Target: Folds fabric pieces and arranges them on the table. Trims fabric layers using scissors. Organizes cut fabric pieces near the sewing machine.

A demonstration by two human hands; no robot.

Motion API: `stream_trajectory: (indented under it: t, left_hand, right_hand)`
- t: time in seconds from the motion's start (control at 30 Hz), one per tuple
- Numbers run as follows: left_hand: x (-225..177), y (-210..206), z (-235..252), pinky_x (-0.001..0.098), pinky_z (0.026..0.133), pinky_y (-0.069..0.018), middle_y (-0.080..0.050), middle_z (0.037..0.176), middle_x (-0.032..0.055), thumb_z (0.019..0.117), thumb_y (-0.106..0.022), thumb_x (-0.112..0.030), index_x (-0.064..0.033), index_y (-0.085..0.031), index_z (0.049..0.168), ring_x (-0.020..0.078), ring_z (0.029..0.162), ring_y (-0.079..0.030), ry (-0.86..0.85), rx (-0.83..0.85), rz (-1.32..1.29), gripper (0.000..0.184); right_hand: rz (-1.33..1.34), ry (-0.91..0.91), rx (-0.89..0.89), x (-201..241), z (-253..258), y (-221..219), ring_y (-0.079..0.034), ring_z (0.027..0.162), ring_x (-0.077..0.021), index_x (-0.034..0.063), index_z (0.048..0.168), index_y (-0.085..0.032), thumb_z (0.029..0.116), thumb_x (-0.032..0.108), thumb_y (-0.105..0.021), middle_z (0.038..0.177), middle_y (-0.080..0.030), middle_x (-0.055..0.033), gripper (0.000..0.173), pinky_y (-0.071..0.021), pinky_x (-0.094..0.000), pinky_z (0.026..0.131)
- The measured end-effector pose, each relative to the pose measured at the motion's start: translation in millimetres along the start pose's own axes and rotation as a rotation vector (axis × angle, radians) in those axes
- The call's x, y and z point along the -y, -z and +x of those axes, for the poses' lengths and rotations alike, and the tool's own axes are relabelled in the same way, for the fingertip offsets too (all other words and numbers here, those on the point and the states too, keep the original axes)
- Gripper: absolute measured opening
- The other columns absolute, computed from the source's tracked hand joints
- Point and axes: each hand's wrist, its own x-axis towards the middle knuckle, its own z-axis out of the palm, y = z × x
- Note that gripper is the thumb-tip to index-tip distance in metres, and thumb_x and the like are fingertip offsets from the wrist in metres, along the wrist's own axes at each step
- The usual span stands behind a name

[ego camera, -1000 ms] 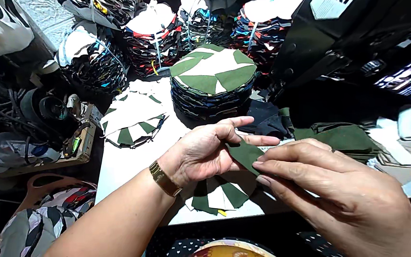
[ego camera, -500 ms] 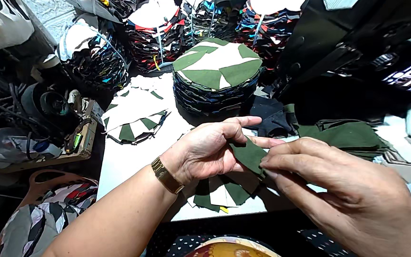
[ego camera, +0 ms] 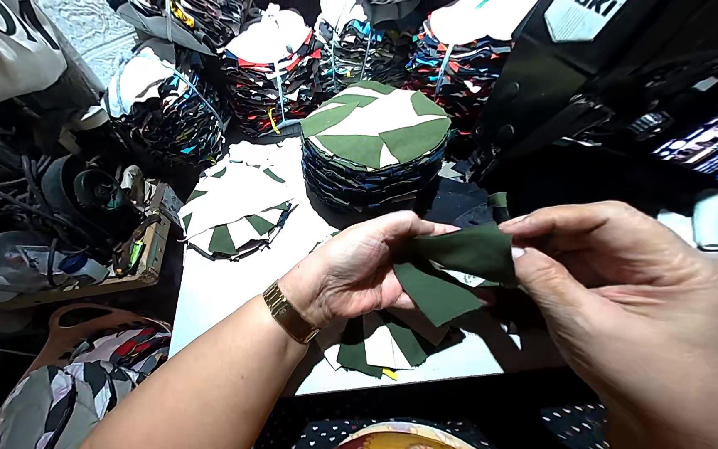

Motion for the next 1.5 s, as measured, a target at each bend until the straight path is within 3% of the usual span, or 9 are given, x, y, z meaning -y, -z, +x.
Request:
stream_trajectory:
  t: [0.1,0.33,0.47,0.63,0.77,1.03,1.23,1.4,1.5]
  left_hand:
    - [-1.3,3.5,-0.6,0.0323,0.074,-0.0616,-0.073,0.107,0.0106,0.1095,-0.036,-0.046,-0.0089,-0.065,0.121,0.0187,0.092,-0.073,-0.072,0.067,0.167,0.048]
    - [4.5,-2.3,0.9,0.0295,0.075,-0.0593,-0.070,0.096,0.0023,0.1103,-0.035,-0.049,-0.0112,-0.057,0.133,0.0109,0.086,-0.070,-0.084,-0.018,0.299,0.050]
    - [4.0,-1.6,1.6,0.0273,0.072,-0.0567,-0.070,0.095,0.0015,0.1098,-0.030,-0.054,-0.0121,-0.057,0.134,0.0094,0.084,-0.068,-0.041,-0.030,0.324,0.055]
    - [2.6,-2.2,-2.7,0.0355,0.081,-0.0605,-0.066,0.115,0.0104,0.1077,-0.051,-0.021,-0.0092,-0.048,0.143,0.0175,0.095,-0.069,-0.090,0.058,0.331,0.037]
    - [3.7,-1.6,-1.1,0.0372,0.083,-0.0611,-0.059,0.126,0.0167,0.0959,-0.060,0.007,-0.0084,-0.044,0.148,0.0213,0.097,-0.068,-0.092,0.068,0.384,0.057]
    - [3.4,2.0,-0.8,0.0360,0.082,-0.0578,-0.062,0.123,0.0106,0.1003,-0.043,0.001,-0.0127,-0.037,0.153,0.0176,0.101,-0.066,-0.115,0.117,0.322,0.055]
    - [3.9,2.8,-0.9,0.0324,0.082,-0.0584,-0.059,0.131,0.0117,0.0880,-0.046,0.014,-0.0137,-0.031,0.157,0.0160,0.103,-0.065,-0.151,0.167,0.436,0.076]
    - [4.5,4.7,0.1,0.0307,0.083,-0.0581,-0.060,0.130,0.0139,0.0904,-0.044,0.016,-0.0072,-0.045,0.148,0.0150,0.099,-0.067,-0.185,0.142,0.541,0.062]
    - [3.3,11.2,2.1,0.0217,0.069,-0.0547,-0.070,0.104,0.0105,0.0972,-0.041,0.009,-0.0015,-0.058,0.130,0.0084,0.079,-0.065,-0.186,0.143,0.446,0.039]
  right_hand:
    - [0.063,-0.046,-0.004,-3.2,0.2,1.6,-0.067,0.088,-0.0040,0.0125,0.111,-0.066,0.0884,0.002,-0.066,0.103,-0.069,0.0058,0.025,-0.0590,-0.0183,0.078]
    - [-0.206,0.302,0.242,3.1,-9.5,-5.9,-0.066,0.095,-0.0072,0.0110,0.104,-0.074,0.0933,0.012,-0.064,0.102,-0.068,0.0014,0.015,-0.0587,-0.0236,0.082]
    - [-0.341,0.407,0.301,-0.3,-8.2,-8.9,-0.061,0.086,-0.0078,0.0110,0.101,-0.078,0.0931,0.010,-0.061,0.092,-0.065,0.0003,0.020,-0.0514,-0.0222,0.072]
    - [-0.268,0.228,0.164,-1.0,-2.3,-3.3,-0.063,0.088,-0.0018,0.0059,0.101,-0.074,0.0903,0.008,-0.061,0.097,-0.067,0.0009,0.016,-0.0548,-0.0166,0.076]
    - [-0.269,0.189,0.175,0.0,-2.7,-3.5,-0.063,0.084,-0.0005,0.0095,0.100,-0.074,0.0897,0.011,-0.065,0.095,-0.067,0.0045,0.015,-0.0549,-0.0147,0.073]
    - [-0.324,0.238,0.195,1.7,-1.9,-2.2,-0.063,0.084,-0.0006,0.0088,0.100,-0.075,0.0906,0.015,-0.066,0.092,-0.067,0.0038,0.015,-0.0542,-0.0156,0.074]
    - [-0.228,0.146,0.183,-0.9,-2.8,-2.3,-0.066,0.084,-0.0002,0.0091,0.111,-0.072,0.0924,0.019,-0.068,0.098,-0.071,0.0056,0.021,-0.0576,-0.0164,0.076]
    - [-0.145,0.059,0.078,-2.8,-1.2,3.5,-0.067,0.087,-0.0036,0.0085,0.109,-0.072,0.0924,0.012,-0.069,0.101,-0.070,0.0037,0.017,-0.0588,-0.0186,0.079]
    - [-0.070,-0.003,-0.004,-4.0,1.9,7.2,-0.068,0.087,-0.0032,0.0091,0.110,-0.069,0.0901,0.006,-0.069,0.099,-0.071,0.0054,0.020,-0.0596,-0.0187,0.079]
